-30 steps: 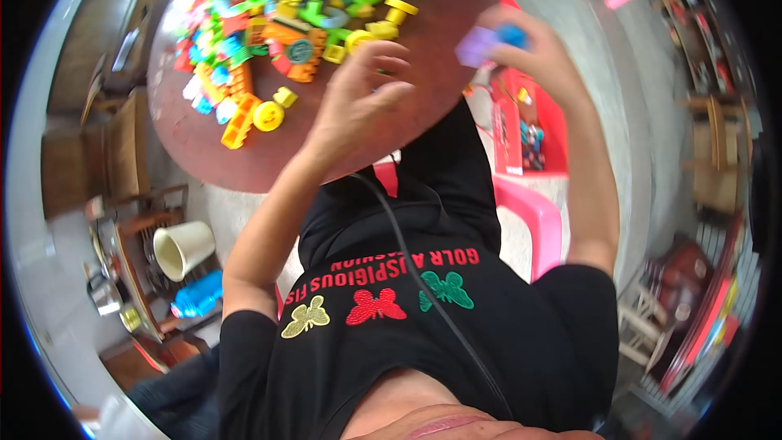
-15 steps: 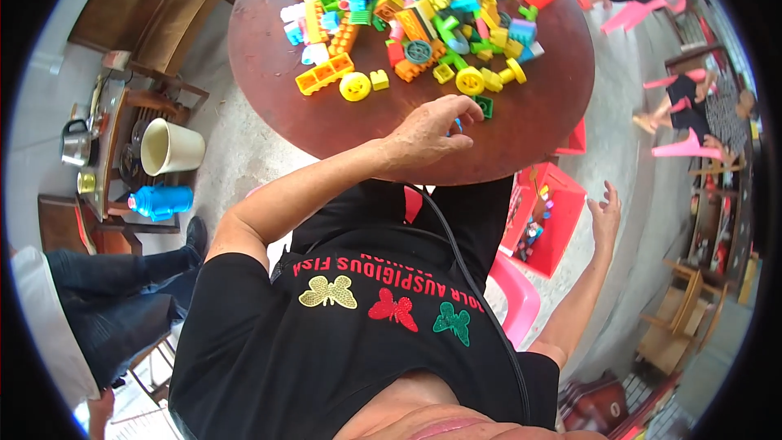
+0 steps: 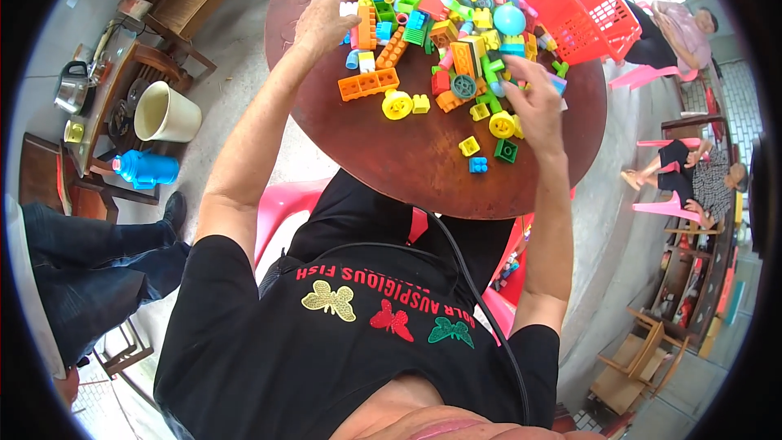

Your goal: Assembling and sorting colorful plastic toy building blocks on a round table.

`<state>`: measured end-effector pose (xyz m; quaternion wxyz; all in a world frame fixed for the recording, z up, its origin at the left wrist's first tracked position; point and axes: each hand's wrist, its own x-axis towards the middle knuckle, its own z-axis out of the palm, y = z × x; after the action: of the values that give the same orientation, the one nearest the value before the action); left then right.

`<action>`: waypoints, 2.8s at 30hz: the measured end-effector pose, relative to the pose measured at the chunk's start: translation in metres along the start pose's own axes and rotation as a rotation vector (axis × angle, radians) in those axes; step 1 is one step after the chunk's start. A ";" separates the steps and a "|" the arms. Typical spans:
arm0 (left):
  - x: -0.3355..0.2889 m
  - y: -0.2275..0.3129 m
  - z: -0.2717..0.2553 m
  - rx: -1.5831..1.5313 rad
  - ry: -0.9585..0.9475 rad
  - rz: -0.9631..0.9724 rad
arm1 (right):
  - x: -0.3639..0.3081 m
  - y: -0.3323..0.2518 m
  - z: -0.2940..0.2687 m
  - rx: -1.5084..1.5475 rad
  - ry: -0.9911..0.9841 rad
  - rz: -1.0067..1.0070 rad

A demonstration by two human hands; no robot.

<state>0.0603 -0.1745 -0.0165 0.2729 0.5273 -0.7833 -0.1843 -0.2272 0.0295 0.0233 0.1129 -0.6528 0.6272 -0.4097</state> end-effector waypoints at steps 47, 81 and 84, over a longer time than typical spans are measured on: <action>0.081 -0.034 0.052 -0.259 -0.209 -0.182 | -0.075 -0.020 0.041 1.447 0.291 0.493; -0.103 0.127 0.061 -1.145 -0.600 0.056 | -0.050 -0.007 0.046 0.826 0.201 0.382; -0.100 0.124 0.059 -1.069 -0.562 0.196 | -0.050 -0.010 0.049 1.022 0.150 0.439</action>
<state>-0.0368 -0.0353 -0.0148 0.2983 0.1738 -0.6693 -0.6579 -0.1807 0.0587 -0.0210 0.4527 -0.3382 0.4764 -0.6736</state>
